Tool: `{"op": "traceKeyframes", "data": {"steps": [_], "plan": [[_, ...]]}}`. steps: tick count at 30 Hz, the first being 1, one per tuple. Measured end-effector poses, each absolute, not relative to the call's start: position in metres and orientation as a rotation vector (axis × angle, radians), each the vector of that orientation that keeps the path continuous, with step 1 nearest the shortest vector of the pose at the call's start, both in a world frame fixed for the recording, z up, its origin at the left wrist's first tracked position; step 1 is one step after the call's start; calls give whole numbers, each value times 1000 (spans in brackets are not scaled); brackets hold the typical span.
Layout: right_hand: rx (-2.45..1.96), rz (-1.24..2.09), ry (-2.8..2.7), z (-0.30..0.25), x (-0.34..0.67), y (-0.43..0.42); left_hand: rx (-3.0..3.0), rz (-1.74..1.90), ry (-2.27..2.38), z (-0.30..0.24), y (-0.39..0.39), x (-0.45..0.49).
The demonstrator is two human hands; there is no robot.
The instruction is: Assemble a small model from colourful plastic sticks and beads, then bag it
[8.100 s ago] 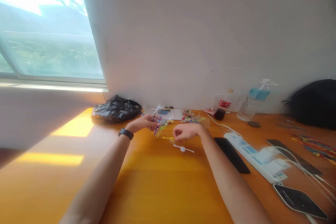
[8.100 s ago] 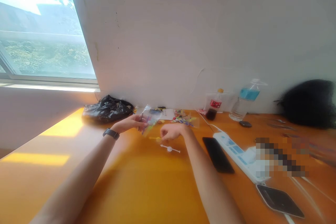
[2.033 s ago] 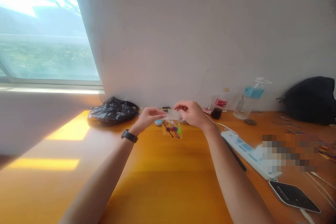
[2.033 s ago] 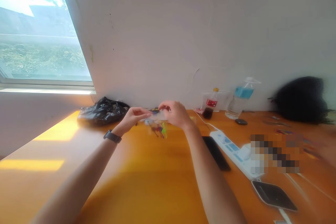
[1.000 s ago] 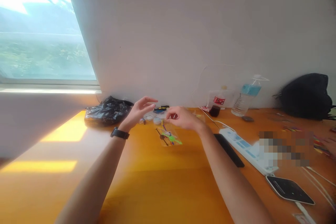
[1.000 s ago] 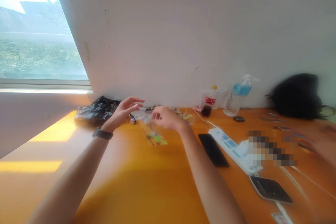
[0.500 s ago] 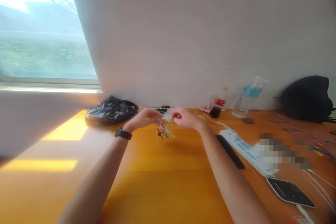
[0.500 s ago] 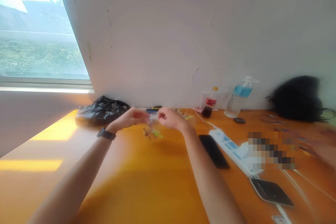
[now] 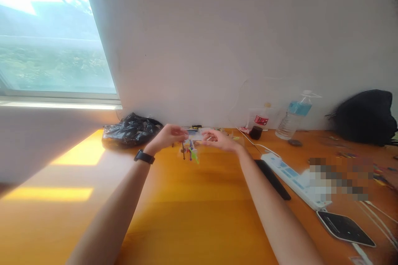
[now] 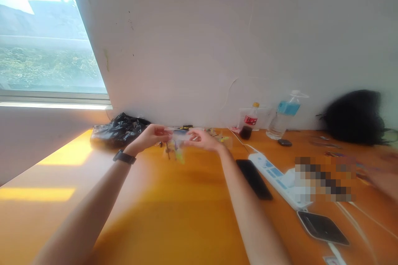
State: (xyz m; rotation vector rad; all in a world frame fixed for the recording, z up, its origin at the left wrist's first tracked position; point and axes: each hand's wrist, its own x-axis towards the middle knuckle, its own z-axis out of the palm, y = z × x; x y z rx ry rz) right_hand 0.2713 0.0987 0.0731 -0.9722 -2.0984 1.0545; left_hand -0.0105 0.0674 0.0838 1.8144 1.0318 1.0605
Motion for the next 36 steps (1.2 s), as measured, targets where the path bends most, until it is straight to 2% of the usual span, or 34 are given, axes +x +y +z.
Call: {"op": "traceKeyframes", "data": {"steps": [3, 10, 18, 32, 36], "plan": [[-888, 1194, -2143, 63, 265, 100, 1769, 1135, 1043, 89, 62, -11], [-764, 1209, -1964, 63, 250, 99, 1721, 1260, 1048, 92, 59, -5], [-835, 1199, -1762, 70, 256, 96, 1741, 1026, 1024, 86, 59, -7], [-822, 1090, -1616, 81, 246, 92, 1696, 951, 867, 81, 60, 5], [-775, 1117, -1667, 82, 244, 91, 1714, 1103, 860, 87, 56, 7]]}}
